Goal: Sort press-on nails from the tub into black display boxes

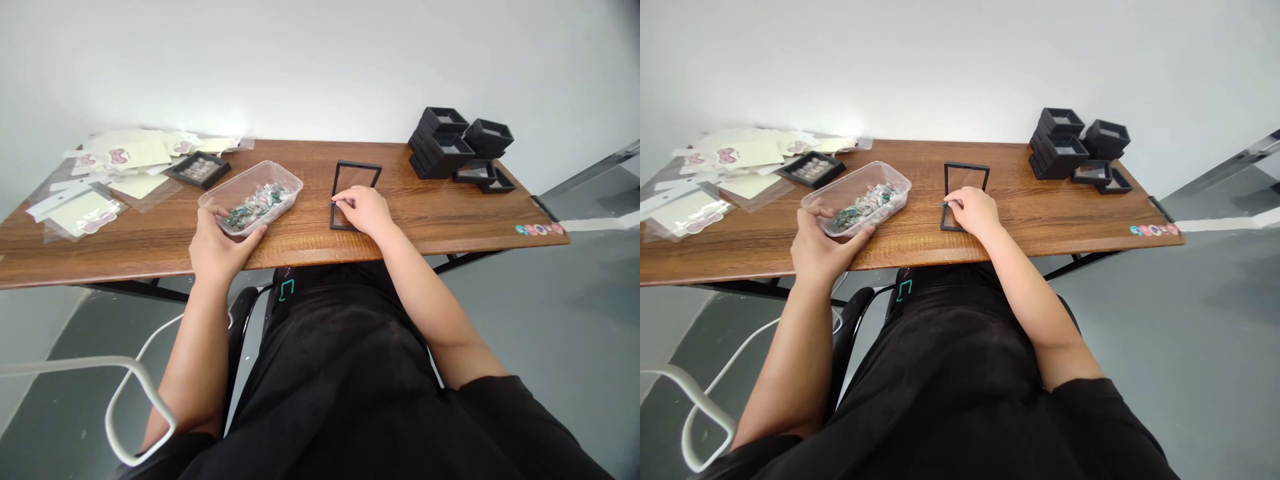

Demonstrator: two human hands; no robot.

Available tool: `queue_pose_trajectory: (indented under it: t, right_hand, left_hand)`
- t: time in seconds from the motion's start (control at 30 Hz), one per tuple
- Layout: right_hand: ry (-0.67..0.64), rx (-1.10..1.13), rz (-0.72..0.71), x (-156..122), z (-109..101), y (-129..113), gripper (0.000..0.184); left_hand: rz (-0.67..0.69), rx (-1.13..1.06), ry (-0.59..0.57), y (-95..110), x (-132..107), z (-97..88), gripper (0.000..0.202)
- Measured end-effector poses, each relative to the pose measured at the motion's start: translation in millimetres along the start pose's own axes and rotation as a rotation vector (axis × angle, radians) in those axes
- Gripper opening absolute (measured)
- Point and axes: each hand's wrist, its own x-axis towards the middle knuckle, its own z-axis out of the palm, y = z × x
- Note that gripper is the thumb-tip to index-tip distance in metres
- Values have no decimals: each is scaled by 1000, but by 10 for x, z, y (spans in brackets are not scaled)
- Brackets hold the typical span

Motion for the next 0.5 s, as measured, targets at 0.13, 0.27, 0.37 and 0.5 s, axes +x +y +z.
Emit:
queue_pose_trajectory:
  t: [0.13,0.27,0.37,0.5]
  right_hand:
    - [26,-18,19,3,24,-24,32]
    - [44,-32,18,9,26,-43,33]
    - [33,-25,-23,14,16,-37,33]
    - [10,-15,-58,19,5,-1,32]
  left_hand:
    - [7,4,-5,-1,10,6,71]
    - [11,15,-13,13,15,-5,71]
    - [11,25,-27,30,9,-20,70]
    - [11,27,-37,40,-2,-25,70]
